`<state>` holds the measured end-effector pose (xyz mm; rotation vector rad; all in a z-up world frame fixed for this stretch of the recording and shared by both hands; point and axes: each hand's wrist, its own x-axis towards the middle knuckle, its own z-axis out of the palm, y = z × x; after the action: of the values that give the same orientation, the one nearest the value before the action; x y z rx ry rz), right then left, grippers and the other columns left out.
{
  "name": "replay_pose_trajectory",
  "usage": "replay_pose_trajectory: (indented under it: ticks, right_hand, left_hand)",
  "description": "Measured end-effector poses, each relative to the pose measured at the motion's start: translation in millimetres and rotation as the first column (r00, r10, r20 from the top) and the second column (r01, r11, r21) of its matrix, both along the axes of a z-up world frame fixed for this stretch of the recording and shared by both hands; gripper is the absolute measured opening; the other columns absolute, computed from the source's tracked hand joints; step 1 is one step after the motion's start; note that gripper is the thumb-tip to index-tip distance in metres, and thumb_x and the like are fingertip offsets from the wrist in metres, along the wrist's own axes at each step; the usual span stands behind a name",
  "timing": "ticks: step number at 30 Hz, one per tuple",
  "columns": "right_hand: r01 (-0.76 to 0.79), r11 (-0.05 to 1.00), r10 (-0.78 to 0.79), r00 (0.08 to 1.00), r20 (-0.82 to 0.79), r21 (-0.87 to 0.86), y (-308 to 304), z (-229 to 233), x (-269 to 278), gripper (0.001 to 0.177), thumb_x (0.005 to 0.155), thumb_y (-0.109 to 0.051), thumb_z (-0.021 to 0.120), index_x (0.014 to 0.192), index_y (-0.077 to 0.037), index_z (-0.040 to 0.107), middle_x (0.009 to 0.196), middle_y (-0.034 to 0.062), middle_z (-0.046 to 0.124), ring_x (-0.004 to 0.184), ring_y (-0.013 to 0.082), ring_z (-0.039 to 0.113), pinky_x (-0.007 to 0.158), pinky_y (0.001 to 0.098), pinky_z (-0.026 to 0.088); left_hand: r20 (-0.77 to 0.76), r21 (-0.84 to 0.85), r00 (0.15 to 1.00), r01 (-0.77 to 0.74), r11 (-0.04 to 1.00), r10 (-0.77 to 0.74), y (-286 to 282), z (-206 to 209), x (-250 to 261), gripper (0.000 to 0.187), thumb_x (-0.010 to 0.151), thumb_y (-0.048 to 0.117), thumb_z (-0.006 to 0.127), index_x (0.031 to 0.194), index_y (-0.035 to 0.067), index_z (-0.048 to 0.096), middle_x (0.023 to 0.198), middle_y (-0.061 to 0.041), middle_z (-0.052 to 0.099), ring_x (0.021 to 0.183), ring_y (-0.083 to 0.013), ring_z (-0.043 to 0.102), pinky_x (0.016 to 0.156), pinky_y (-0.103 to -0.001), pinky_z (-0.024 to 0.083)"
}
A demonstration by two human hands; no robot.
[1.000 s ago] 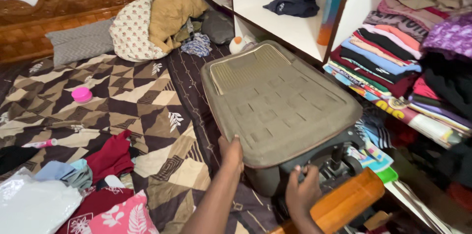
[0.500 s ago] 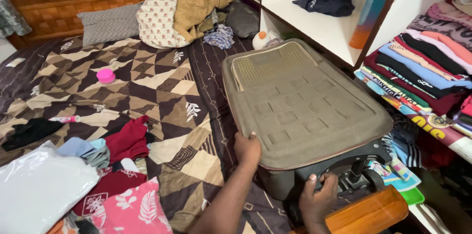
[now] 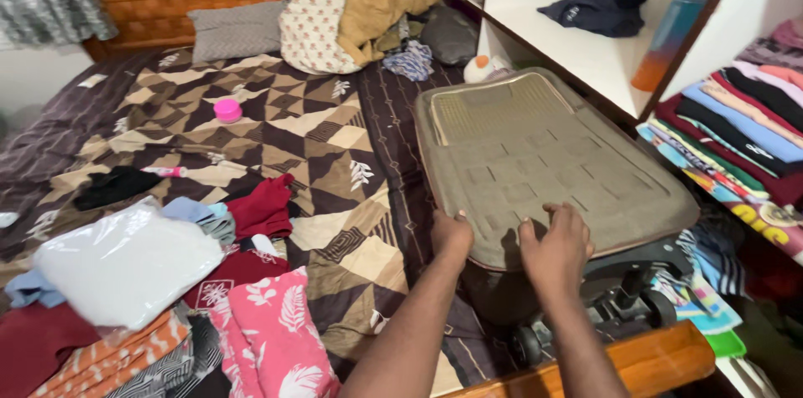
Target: The person closes and latches a suitcase on a bed, then repositions it upright. They pick up a small black pouch from a pile of folded clothes and place it back down. The suitcase remains closed and the clothes remain on the bed.
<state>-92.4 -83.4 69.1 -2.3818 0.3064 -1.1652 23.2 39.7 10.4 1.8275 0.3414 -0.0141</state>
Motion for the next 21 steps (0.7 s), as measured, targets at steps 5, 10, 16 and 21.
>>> replay_pose_trajectory:
  ticks: [5, 10, 16, 21]
  right_hand:
    - [0.015, 0.963, -0.144, 0.870, -0.471, -0.268, 5, 19, 25, 0.049, 0.093, -0.048, 0.056, 0.124, -0.012, 0.069, 0.140, 0.0124, 0.061, 0.134, 0.0317, 0.053, 0.110, 0.0526, 0.038]
    - [-0.052, 0.934, -0.212, 0.716, -0.665, -0.353, 10, 26, 20, 0.052, 0.093, -0.055, 0.047, 0.126, -0.021, 0.069, 0.141, 0.0054, 0.059, 0.136, 0.0257, 0.050, 0.111, 0.0491, 0.035]
    - [-0.071, 0.917, -0.206, 0.758, -0.619, -0.393, 7, 16, 11, 0.058, 0.092, -0.057, 0.046, 0.135, -0.022, 0.064, 0.151, 0.0063, 0.052, 0.144, 0.0284, 0.042, 0.113, 0.0496, 0.032]
    - [-0.068, 0.910, -0.221, 0.754, -0.618, -0.409, 4, 4, 8, 0.063, 0.092, -0.059, 0.045, 0.145, -0.027, 0.057, 0.158, 0.0037, 0.046, 0.148, 0.0268, 0.038, 0.117, 0.0491, 0.029]
  left_hand:
    - [-0.036, 0.041, 0.999, 0.000, 0.999, 0.001, 2, 13, -8, 0.047, 0.099, 0.033, 0.060, 0.132, 0.002, 0.050, 0.128, -0.026, 0.065, 0.122, -0.0444, 0.062, 0.102, -0.051, 0.049]
    - [-0.100, 0.055, 0.995, 0.026, 0.998, -0.020, 3, 25, -17, 0.044, 0.100, 0.032, 0.056, 0.135, 0.005, 0.047, 0.131, -0.021, 0.064, 0.124, -0.0408, 0.062, 0.102, -0.051, 0.049]
    - [-0.038, 0.042, 0.999, -0.031, 0.999, 0.033, 3, 24, -31, 0.039, 0.101, 0.031, 0.056, 0.132, 0.008, 0.051, 0.129, -0.021, 0.066, 0.122, -0.0417, 0.062, 0.102, -0.051, 0.048]
    - [-0.027, 0.038, 0.997, -0.076, 0.996, 0.077, 1, 21, -36, 0.036, 0.100, 0.031, 0.056, 0.127, 0.008, 0.055, 0.122, -0.020, 0.070, 0.118, -0.0411, 0.065, 0.100, -0.051, 0.050]
